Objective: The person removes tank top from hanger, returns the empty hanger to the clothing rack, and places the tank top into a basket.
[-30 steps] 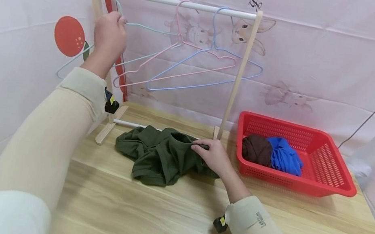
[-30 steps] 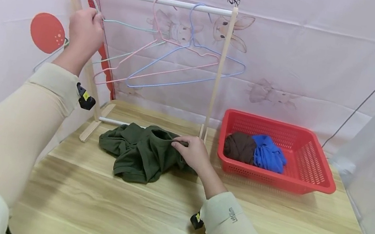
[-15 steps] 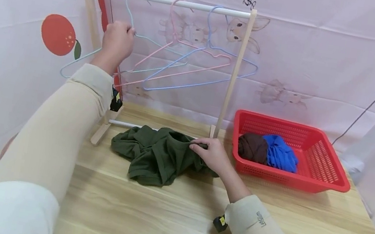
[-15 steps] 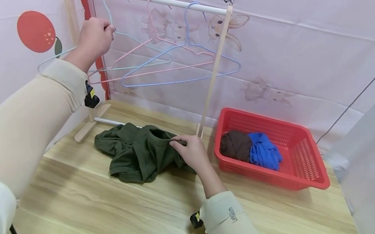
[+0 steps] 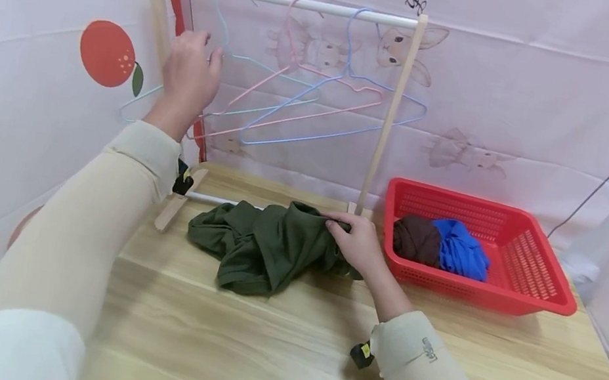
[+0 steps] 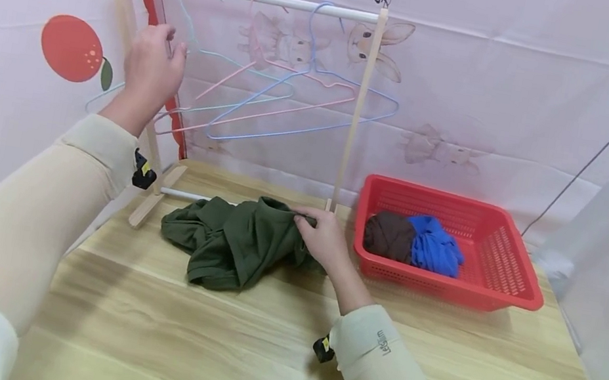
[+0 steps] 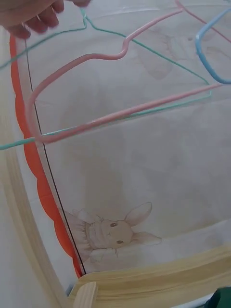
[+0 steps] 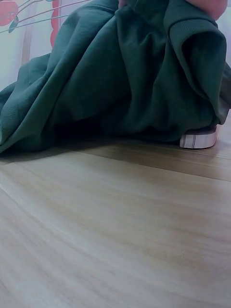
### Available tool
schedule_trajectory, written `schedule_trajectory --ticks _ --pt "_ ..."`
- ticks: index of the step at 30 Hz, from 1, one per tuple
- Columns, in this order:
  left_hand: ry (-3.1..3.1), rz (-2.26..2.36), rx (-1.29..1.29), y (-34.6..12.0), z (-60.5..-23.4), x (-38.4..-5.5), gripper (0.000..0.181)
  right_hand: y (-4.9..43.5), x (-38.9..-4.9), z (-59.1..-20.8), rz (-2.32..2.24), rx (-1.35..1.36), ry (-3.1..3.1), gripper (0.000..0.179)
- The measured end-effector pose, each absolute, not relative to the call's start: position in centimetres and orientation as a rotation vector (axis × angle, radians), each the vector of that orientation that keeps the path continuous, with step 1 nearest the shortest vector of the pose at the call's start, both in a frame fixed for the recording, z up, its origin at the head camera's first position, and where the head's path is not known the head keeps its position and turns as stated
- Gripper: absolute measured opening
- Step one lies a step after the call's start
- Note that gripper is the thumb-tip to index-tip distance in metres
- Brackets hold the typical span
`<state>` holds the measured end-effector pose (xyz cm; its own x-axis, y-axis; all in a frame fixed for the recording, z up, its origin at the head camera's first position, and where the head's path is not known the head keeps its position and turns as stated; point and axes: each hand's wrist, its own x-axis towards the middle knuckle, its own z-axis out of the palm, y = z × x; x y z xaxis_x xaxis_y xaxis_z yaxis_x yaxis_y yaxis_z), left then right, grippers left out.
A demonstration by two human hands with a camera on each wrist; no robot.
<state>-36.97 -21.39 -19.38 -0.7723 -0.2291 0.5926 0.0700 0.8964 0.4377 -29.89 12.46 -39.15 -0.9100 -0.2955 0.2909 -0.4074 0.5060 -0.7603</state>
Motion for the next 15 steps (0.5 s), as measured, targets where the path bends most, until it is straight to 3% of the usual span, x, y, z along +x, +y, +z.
schedule_trajectory --ticks 7,15 --pt "-2.1 -0.527 -0.274 -20.2 -21.3 -33.2 0.036 12.5 -30.0 -39.4 1.414 0.543 -2.577 0.024" --pt "-2.341 -0.706 -0.722 -19.9 -24.3 -28.7 0.03 12.5 -30.2 -38.9 1.46 0.571 -2.476 0.023"
